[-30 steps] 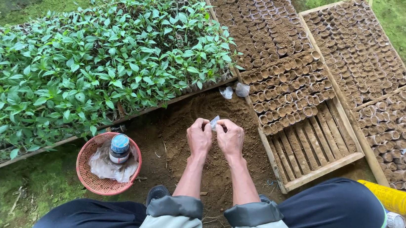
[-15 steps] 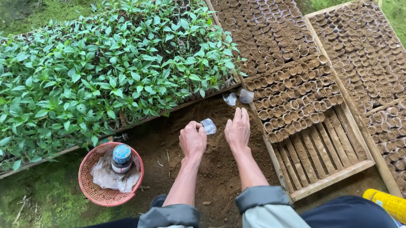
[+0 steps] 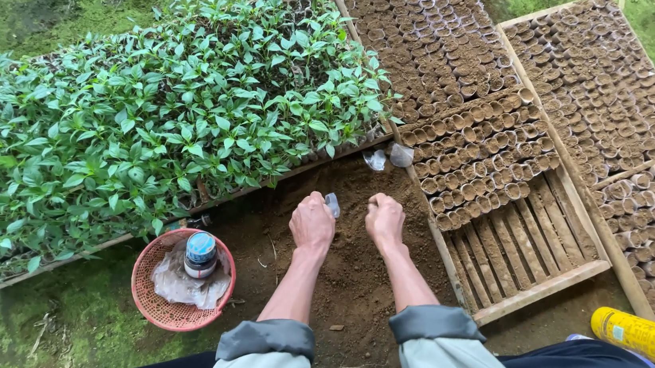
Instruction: The person opens small seed packets and places seeds into individual soil-filled biodegradable pots arranged in wooden trays. The person then places the filled pots into the tray.
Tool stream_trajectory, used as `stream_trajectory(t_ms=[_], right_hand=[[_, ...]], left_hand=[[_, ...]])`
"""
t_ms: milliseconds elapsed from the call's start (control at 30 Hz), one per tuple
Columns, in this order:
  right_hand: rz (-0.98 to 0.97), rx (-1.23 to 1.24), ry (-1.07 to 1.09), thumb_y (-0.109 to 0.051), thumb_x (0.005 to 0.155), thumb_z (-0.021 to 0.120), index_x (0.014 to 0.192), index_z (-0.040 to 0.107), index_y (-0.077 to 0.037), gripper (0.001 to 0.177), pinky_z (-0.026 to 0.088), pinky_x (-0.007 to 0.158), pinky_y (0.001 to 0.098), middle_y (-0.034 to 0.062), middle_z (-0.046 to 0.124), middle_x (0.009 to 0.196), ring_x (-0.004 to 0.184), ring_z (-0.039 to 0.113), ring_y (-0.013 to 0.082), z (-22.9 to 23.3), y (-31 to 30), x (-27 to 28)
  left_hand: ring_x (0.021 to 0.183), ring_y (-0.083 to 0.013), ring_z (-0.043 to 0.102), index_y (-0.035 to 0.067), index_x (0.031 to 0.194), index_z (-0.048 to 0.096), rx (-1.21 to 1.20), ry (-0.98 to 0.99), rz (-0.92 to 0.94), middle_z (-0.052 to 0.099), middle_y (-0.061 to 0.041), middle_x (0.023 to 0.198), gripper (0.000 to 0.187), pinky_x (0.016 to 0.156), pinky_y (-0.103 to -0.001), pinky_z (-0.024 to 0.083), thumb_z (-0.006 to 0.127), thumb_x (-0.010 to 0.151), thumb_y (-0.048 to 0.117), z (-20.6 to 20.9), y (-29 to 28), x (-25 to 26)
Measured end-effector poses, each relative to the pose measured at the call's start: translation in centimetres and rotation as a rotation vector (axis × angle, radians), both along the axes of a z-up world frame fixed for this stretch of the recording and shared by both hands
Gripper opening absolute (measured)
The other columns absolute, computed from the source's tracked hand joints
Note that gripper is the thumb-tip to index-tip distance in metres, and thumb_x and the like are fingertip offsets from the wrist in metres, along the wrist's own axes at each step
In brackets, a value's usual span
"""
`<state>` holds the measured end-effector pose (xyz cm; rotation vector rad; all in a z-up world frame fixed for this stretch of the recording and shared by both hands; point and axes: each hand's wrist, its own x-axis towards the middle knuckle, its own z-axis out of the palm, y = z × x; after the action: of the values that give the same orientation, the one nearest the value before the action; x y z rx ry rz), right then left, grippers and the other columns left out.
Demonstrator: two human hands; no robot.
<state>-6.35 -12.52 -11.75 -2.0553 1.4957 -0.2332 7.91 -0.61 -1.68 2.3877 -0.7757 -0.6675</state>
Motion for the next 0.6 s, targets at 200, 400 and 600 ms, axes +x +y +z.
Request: stream_trajectory(t_ms=[200,400,600], right_hand=[[-0.307,0.517,-0.665,-0.022,0.082,0.085,0.088,0.075,-0.004,0.021,0.056,0.050,0.0236,0.0095,0.070,0.071,0.062,0.067,0.0125,9.1,4.5,2.7],[-0.160,0.326,-0.262,-0.038,0.064,0.088,0.073,0.078,-0.021,0.022,0.050,0.059,0.0280,-0.0008,0.073,0.063,0.063,0.068,0.0149,4.1,2.8,1.9],[-0.349,0.664,-0.539,-0.037,0.081,0.083,0.084,0.073,-0.007,0.033,0.051,0.053,0.0169,0.0063,0.070,0.070,0.062,0.064,0.0087,6.7,4.6,1.1]], left_hand=[[0.094,-0.0460,0.073,0.006,0.094,0.064,-0.004,0.040,-0.014,0.071,-0.021,0.096,0.015,0.081,-0.059,0.058,0.050,0.092,0.011,-0.4,0.2,-1.6],[0.097,-0.0462,0.073,0.010,0.091,0.070,-0.008,0.151,0.101,0.074,-0.020,0.093,0.013,0.083,-0.057,0.058,0.058,0.090,0.015,1.6,0.8,-2.5],[0.099,-0.0441,0.073,0.013,0.088,0.071,0.019,0.182,0.088,0.076,-0.019,0.092,0.012,0.084,-0.054,0.058,0.061,0.089,0.018,0.9,0.2,-3.7]])
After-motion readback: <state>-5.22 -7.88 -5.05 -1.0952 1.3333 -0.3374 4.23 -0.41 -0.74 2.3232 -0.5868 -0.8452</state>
